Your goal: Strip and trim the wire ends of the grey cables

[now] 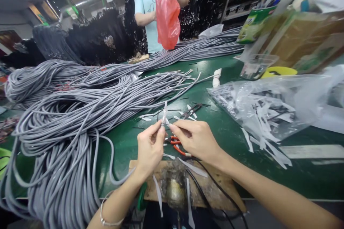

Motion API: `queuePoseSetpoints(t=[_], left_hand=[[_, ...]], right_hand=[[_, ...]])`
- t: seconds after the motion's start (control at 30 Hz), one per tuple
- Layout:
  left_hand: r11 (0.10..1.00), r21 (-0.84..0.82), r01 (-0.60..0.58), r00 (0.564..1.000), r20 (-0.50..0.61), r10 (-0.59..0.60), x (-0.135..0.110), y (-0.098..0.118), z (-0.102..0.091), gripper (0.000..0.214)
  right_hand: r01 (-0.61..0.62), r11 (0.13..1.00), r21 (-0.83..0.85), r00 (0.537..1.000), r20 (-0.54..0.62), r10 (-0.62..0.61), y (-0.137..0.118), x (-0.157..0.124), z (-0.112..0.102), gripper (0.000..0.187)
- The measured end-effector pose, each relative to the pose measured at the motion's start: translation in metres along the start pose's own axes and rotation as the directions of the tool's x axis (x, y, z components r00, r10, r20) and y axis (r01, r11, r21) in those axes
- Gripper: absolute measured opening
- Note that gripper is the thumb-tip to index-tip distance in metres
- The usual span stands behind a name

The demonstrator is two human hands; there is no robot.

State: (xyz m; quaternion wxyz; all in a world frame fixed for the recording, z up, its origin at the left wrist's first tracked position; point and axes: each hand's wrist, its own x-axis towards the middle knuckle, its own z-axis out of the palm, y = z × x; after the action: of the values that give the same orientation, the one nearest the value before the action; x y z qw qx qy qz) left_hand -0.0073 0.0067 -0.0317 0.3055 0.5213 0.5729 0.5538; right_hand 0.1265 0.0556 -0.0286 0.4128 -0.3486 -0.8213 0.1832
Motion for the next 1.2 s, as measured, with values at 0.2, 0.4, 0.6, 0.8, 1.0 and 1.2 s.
queuePoseSetpoints(t=[0.2,0.4,0.6,0.8,1.0,1.2], left_hand=[[0.997,0.069,-0.017,0.999,0.033,0.014,-0.001,0.000,0.000,0.031],[0.997,-0.039,0.064,0.995,0.082,-0.060,0.004,0.003,-0.002,0.033],[0.957,-0.124,0.262,0.965,0.011,-0.263,0.027,0.000,-0.003,0.030],[0.975,-0.164,0.153,0.987,-0.032,-0.160,0.022,0.011,-0.007,0.028],[0.982,-0.158,0.101,0.994,-0.029,-0.107,0.015,0.016,-0.007,0.029],[0.991,-0.119,0.053,0.998,-0.038,-0.058,0.012,0.015,-0.008,0.023]], right_hand=[[0.010,1.000,0.013,0.999,0.040,-0.010,0.004,0.002,0.000,0.038],[0.044,0.996,0.077,0.999,-0.025,-0.042,0.003,0.000,0.001,0.042],[0.620,0.783,0.048,0.784,-0.031,-0.620,-0.034,-0.018,0.020,0.041],[0.161,0.978,-0.136,0.972,-0.147,-0.181,-0.005,-0.003,0.000,0.038],[0.054,0.992,-0.113,0.993,-0.096,-0.065,0.002,0.002,-0.006,0.042],[0.115,0.978,-0.175,0.971,-0.189,-0.148,-0.001,0.000,0.001,0.032]])
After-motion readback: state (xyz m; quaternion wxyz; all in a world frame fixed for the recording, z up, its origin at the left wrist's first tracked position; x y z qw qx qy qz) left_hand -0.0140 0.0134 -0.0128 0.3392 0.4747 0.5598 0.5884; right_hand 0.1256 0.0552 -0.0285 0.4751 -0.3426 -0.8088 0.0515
